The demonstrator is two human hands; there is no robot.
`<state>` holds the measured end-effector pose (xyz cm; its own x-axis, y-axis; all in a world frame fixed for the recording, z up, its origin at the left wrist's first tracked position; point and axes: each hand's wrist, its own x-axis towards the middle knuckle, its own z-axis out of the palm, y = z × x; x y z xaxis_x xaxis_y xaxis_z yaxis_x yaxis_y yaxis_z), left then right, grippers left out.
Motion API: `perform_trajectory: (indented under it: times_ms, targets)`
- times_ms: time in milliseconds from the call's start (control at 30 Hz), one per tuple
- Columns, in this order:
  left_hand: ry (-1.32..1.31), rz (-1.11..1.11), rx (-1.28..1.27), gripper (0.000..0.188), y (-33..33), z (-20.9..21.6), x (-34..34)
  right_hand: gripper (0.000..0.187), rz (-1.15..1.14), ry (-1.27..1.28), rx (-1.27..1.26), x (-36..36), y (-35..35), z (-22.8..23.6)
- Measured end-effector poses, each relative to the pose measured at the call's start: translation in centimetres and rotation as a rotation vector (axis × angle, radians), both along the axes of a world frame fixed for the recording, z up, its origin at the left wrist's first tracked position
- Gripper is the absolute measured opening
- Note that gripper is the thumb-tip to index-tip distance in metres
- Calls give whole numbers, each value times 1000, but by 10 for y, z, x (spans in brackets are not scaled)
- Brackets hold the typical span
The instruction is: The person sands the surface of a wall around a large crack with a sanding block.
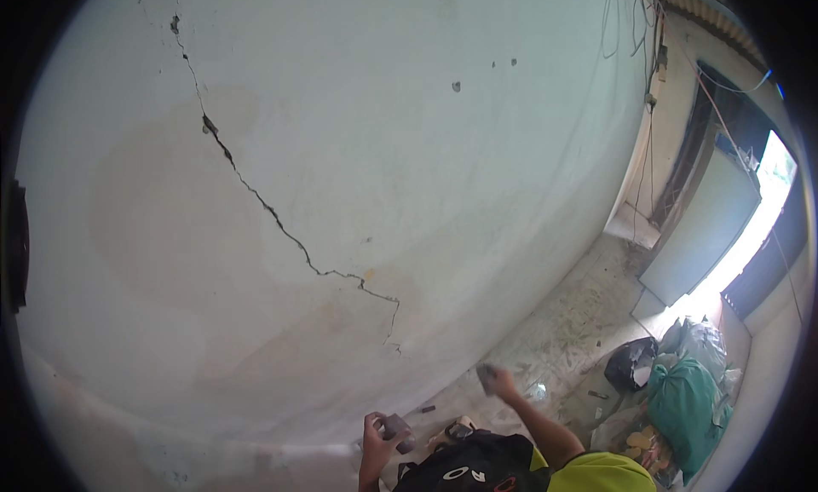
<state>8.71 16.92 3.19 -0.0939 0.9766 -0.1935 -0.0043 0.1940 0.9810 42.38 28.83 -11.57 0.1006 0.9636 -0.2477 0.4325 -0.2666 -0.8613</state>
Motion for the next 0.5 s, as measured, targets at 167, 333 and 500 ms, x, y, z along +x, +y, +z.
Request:
perform_trajectory:
  times_ms: [167,333,500]
  targets:
    - [94,-25,117,61,5,35,2,22,-156,0,525,-5,134,152]
    - [120,95,61,47,-17,52,-6,22,-370,62,1195,-73,180,369]
    - [186,227,133,32,-41,17,-15,58,-221,-204,1260,-163,176,346]
